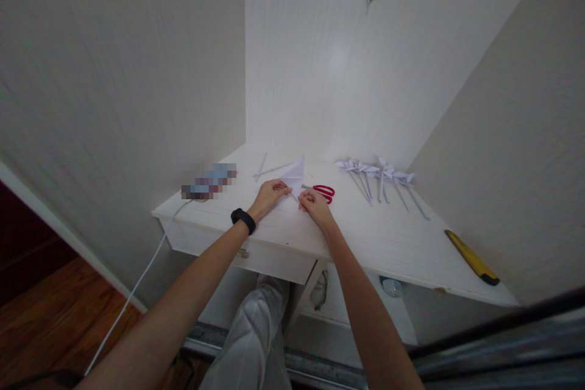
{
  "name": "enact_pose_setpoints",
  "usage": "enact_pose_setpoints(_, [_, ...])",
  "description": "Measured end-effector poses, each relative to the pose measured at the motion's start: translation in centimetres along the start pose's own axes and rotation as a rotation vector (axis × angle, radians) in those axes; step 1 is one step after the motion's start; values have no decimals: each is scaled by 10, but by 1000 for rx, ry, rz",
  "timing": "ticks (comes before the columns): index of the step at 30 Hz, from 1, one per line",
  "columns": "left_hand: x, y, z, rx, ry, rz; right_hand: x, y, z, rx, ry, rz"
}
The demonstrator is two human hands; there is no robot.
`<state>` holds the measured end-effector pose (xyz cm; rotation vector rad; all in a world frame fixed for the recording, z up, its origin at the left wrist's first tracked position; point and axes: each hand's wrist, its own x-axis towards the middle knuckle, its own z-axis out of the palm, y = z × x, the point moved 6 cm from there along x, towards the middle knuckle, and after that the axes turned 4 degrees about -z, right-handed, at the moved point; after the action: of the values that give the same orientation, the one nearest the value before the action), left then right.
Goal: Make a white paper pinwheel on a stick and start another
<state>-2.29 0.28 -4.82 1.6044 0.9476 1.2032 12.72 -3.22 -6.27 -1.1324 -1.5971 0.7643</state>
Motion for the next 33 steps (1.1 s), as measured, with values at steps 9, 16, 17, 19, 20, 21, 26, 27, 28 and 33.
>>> enact_pose_setpoints(9, [-1, 1, 2, 20, -14, -1, 1, 4, 0, -16, 5, 10])
enact_pose_setpoints(16, [1, -4, 1, -6, 1, -20, 2, 5, -2, -23, 13, 15])
enact_pose_setpoints(17, [2, -5, 0, -6, 6, -21, 2, 6, -2, -20, 14, 16])
enact_pose_setpoints(19, [2, -5, 0, -8, 9, -22, 3, 6, -1, -20, 14, 19])
enact_pose_setpoints(20, [2, -5, 0, -10, 9, -21, 2, 6, -2, -21, 17, 20])
enact_pose_setpoints(21, [2, -5, 0, -11, 9, -23, 2, 6, -2, -24, 21, 21])
enact_pose_setpoints(26, [1, -4, 0, -1, 12, -40, 1, 3, -4, -56, 39, 20])
enact_pose_setpoints(27, [1, -4, 0, -2, 9, -38, 1, 3, -4, -63, 39, 20])
enact_pose_setpoints(28, [2, -5, 0, -3, 6, -33, 1, 3, -4, -66, 40, 21])
enact_pose_setpoints(33, [5, -11, 0, 5, 1, -4, 2, 3, -3, -55, 37, 32])
